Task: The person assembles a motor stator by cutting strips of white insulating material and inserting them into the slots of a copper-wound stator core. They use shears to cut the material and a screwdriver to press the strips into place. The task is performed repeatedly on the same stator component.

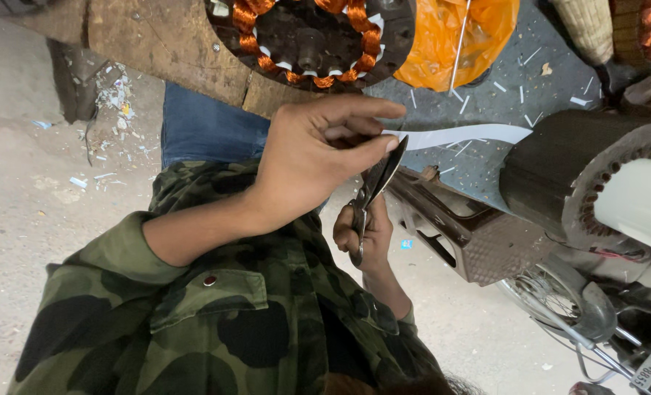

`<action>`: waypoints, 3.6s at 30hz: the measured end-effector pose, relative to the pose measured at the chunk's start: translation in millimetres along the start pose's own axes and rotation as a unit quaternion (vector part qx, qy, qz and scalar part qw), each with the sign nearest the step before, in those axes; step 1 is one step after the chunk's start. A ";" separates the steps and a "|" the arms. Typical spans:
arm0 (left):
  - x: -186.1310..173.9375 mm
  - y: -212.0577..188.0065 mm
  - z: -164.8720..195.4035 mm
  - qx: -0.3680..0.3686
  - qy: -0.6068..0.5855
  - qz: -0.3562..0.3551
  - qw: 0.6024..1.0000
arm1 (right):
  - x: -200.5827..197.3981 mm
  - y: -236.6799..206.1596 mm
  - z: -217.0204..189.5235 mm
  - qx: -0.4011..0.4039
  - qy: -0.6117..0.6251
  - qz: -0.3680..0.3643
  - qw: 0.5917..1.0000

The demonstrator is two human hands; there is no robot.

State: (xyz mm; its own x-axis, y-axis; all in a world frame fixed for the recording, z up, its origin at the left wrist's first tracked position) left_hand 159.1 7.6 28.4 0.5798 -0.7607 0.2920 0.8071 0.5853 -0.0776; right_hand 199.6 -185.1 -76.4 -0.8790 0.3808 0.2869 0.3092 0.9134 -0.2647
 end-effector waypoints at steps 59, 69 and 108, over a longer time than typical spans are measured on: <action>-94.4 -13.1 101.5 0.283 0.444 0.020 0.850 | 42.1 0.2 -153.2 -0.296 -0.229 0.184 0.909; -165.9 77.8 10.3 0.040 0.285 -0.162 0.944 | 17.5 -23.1 -136.2 -0.264 -0.224 0.253 0.903; -102.8 -4.3 82.2 0.203 0.322 -0.132 0.915 | 107.0 71.0 -180.4 -0.470 -0.432 0.095 0.764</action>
State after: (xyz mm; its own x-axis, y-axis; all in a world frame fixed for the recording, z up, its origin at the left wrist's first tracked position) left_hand 86.8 106.4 77.0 0.4219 -0.8219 -0.3828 0.8963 0.3145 0.3126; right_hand 192.9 -53.5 101.6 -0.5717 0.6534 -0.4963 0.2282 0.7076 0.6688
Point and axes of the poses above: each hand's wrist, its own y-axis towards the middle knuckle, its own x-axis out of the palm, z = x × y, the point moved 9 cm from there along y, towards the middle knuckle, and after that the axes turned 8 degrees about -z, right-handed, at the moved point
